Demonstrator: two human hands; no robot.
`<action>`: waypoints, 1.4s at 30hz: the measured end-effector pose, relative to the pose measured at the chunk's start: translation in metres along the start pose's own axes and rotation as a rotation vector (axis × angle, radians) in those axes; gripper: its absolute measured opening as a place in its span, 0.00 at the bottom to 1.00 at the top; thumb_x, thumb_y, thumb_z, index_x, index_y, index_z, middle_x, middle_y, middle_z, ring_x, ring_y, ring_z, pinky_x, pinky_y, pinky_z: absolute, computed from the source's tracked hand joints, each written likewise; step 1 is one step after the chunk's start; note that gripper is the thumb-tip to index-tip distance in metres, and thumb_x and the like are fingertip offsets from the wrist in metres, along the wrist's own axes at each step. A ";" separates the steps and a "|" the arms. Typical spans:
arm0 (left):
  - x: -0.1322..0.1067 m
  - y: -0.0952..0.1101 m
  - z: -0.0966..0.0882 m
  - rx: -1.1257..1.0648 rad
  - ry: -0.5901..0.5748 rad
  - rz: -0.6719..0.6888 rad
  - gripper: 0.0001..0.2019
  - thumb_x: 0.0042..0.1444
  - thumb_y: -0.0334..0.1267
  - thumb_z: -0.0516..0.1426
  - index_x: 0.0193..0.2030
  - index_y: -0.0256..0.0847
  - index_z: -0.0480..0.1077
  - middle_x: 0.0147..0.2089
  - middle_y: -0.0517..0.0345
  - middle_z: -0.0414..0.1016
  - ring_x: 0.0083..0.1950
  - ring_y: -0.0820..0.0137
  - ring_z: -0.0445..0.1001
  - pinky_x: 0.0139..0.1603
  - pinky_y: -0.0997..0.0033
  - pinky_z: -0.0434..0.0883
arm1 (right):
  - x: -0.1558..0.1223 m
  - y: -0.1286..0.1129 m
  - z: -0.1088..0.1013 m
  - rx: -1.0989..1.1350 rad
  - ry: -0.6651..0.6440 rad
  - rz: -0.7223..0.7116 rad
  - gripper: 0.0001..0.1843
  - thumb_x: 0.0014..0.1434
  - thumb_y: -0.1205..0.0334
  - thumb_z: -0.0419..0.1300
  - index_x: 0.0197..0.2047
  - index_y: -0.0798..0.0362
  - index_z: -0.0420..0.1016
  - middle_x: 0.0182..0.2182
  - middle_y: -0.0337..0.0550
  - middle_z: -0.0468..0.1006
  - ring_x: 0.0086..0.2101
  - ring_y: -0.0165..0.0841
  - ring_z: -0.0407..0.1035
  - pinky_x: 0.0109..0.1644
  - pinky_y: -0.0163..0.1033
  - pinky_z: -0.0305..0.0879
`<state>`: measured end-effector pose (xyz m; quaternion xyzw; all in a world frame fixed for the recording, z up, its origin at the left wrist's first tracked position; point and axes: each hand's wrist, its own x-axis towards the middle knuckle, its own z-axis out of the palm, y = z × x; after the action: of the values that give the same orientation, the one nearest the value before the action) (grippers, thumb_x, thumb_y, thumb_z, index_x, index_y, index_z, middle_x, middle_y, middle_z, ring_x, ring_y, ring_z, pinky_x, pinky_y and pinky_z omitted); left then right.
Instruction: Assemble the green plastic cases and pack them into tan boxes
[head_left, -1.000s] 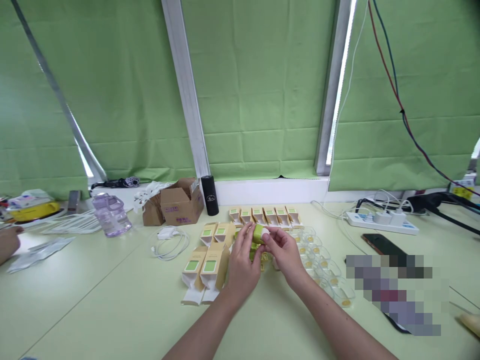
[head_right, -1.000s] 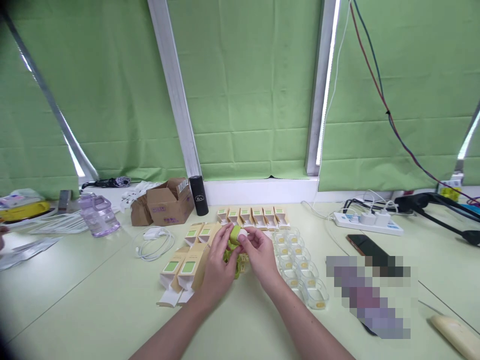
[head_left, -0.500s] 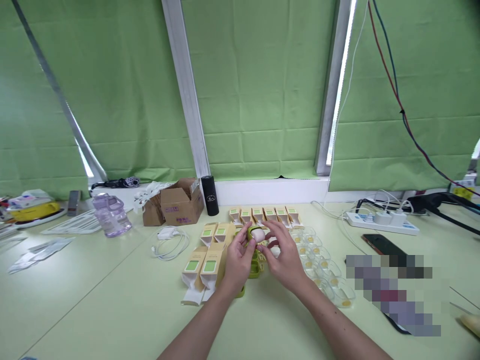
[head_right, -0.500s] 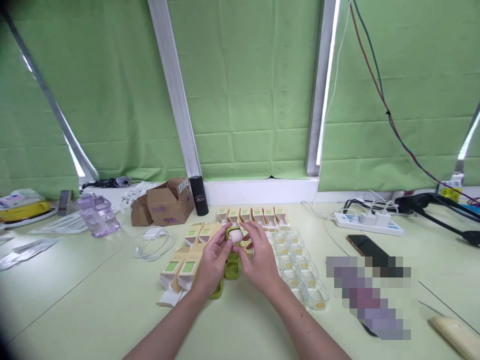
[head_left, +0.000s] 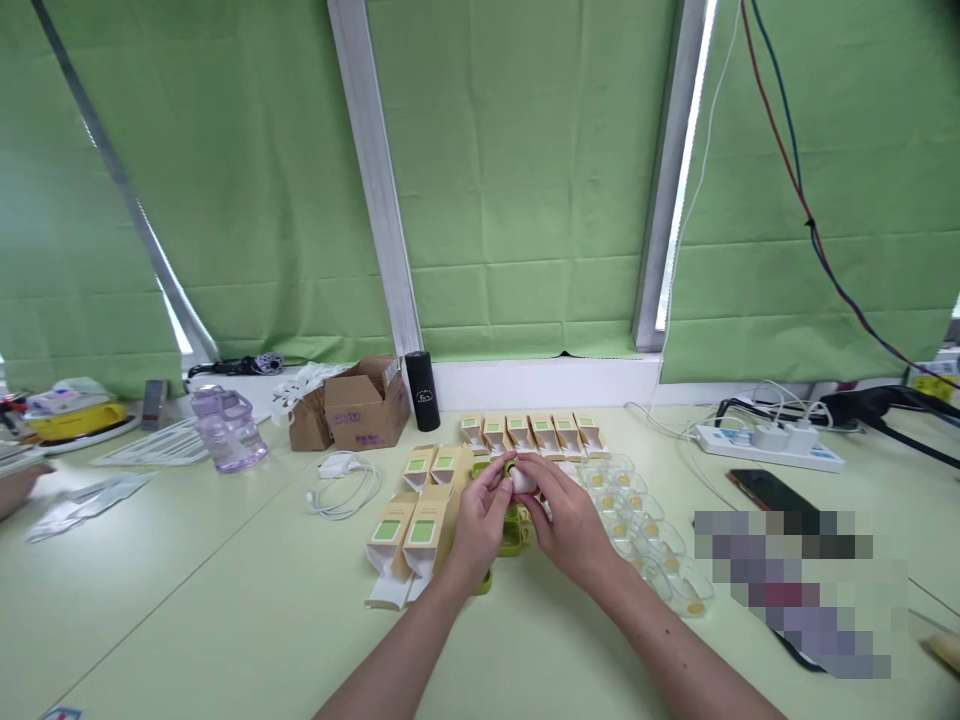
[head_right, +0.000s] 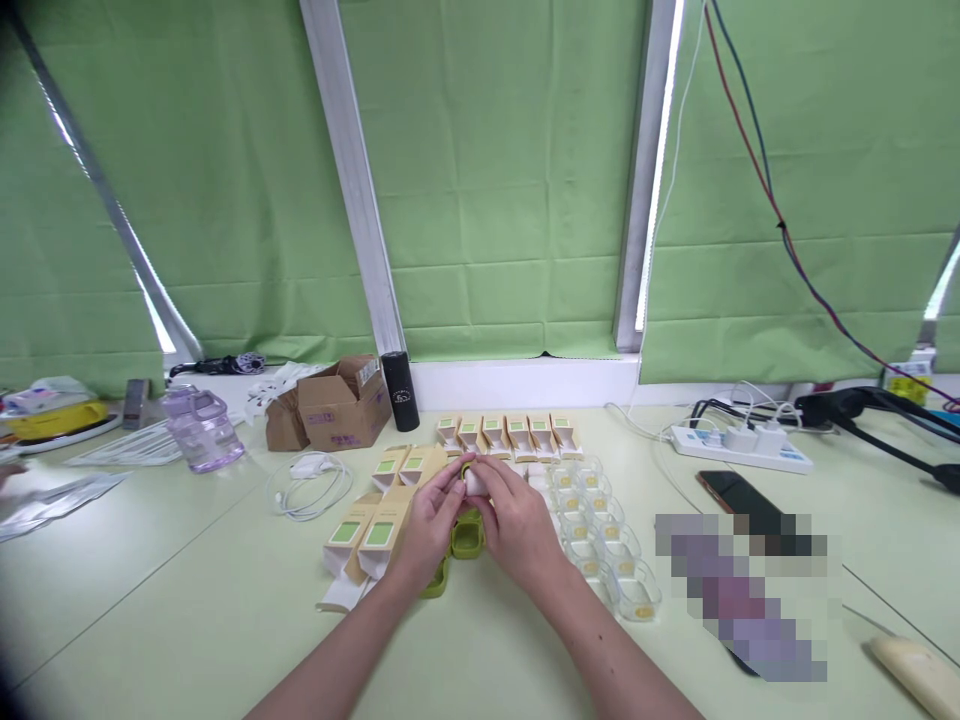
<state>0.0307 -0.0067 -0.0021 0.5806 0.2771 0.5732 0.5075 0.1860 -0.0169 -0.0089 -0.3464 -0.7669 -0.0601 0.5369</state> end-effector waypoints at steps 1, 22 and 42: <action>0.000 -0.001 0.000 0.007 0.009 0.004 0.27 0.65 0.50 0.64 0.66 0.38 0.74 0.65 0.42 0.78 0.62 0.55 0.80 0.63 0.58 0.78 | 0.000 0.000 0.000 -0.005 -0.003 0.000 0.25 0.71 0.72 0.54 0.68 0.47 0.69 0.60 0.52 0.80 0.61 0.43 0.75 0.60 0.52 0.80; 0.003 -0.002 0.011 -0.017 0.173 -0.020 0.23 0.54 0.37 0.69 0.56 0.36 0.76 0.57 0.41 0.83 0.60 0.54 0.82 0.63 0.54 0.79 | -0.002 0.000 0.005 -0.019 0.011 -0.040 0.22 0.73 0.71 0.50 0.66 0.49 0.67 0.58 0.55 0.80 0.58 0.45 0.76 0.59 0.55 0.80; 0.001 0.000 0.013 0.049 0.182 0.033 0.20 0.56 0.35 0.67 0.56 0.37 0.76 0.55 0.44 0.84 0.55 0.58 0.84 0.57 0.62 0.81 | -0.003 0.000 0.005 -0.005 0.014 -0.029 0.21 0.73 0.71 0.51 0.65 0.50 0.68 0.58 0.56 0.79 0.59 0.45 0.76 0.60 0.55 0.80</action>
<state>0.0433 -0.0095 0.0010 0.5428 0.3264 0.6250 0.4563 0.1823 -0.0156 -0.0133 -0.3360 -0.7680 -0.0721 0.5405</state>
